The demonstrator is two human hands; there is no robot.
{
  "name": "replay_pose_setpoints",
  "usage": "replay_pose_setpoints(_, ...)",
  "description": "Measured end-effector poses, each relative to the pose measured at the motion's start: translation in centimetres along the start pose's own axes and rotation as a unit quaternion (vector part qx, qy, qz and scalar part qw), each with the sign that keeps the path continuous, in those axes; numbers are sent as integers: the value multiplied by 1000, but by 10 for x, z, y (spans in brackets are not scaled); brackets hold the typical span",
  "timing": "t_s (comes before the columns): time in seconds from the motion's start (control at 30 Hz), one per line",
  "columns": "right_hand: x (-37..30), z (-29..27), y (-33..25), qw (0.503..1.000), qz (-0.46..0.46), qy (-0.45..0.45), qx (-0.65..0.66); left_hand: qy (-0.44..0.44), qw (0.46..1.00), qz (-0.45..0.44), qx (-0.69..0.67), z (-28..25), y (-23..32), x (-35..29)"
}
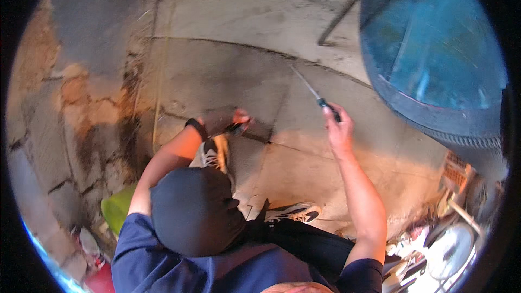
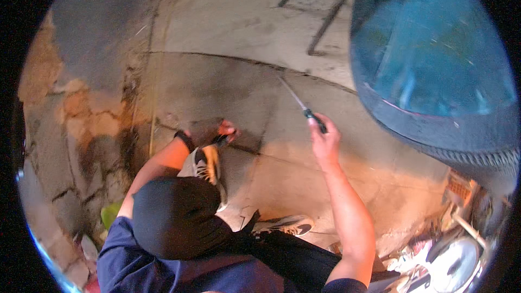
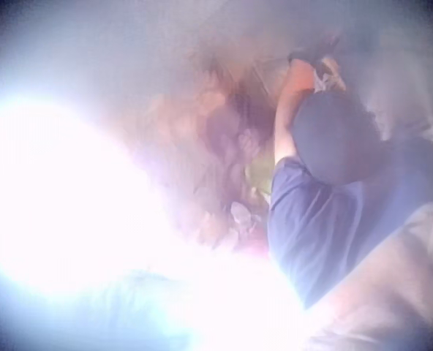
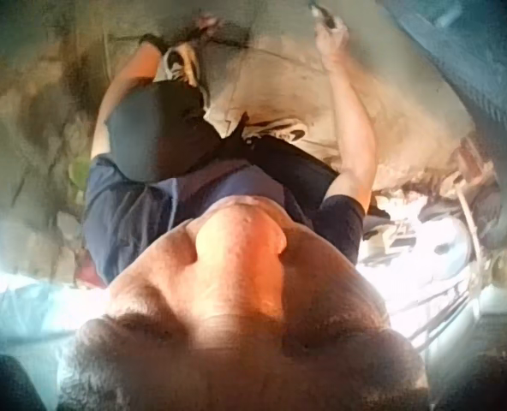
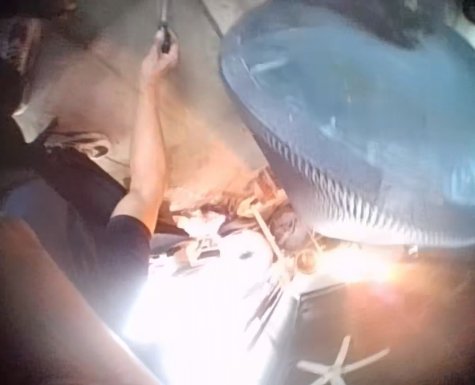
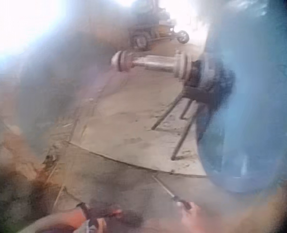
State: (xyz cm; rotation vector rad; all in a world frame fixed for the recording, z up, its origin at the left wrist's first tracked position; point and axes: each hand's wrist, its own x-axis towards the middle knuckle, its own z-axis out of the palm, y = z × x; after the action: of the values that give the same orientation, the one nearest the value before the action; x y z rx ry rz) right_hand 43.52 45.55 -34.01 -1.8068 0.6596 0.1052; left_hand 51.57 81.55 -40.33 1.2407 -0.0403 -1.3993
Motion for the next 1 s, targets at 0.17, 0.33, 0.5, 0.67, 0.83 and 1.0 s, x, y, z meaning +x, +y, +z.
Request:
replay_pose_setpoints(0.17, -16, 3, 9, 996, -8, -84, 17, 76, 994, 71, -29, -26, 15, -15)
replay_pose_setpoints(0.33, -31, 18, -6, 989, -12, -140, -45, 204, 954, 161, -149, -64, 30, -60)
replay_pose_setpoints(0.5, -38, 25, -15, 968, -96, -207, -107, 302, 918, 156, -203, -99, 17, -89)
replay_pose_setpoints(0.67, -39, -3, -18, 950, -92, -254, -160, 278, 907, 136, -286, -78, 5, -76)
replay_pose_setpoints(0.83, -47, -26, -6, 943, -50, -281, -174, 190, 953, 78, -224, -67, 1, -77)
replay_pose_setpoints(1.0, -54, -28, -2, 932, -46, -312, -179, 195, 967, 99, -132, -38, 27, -78)
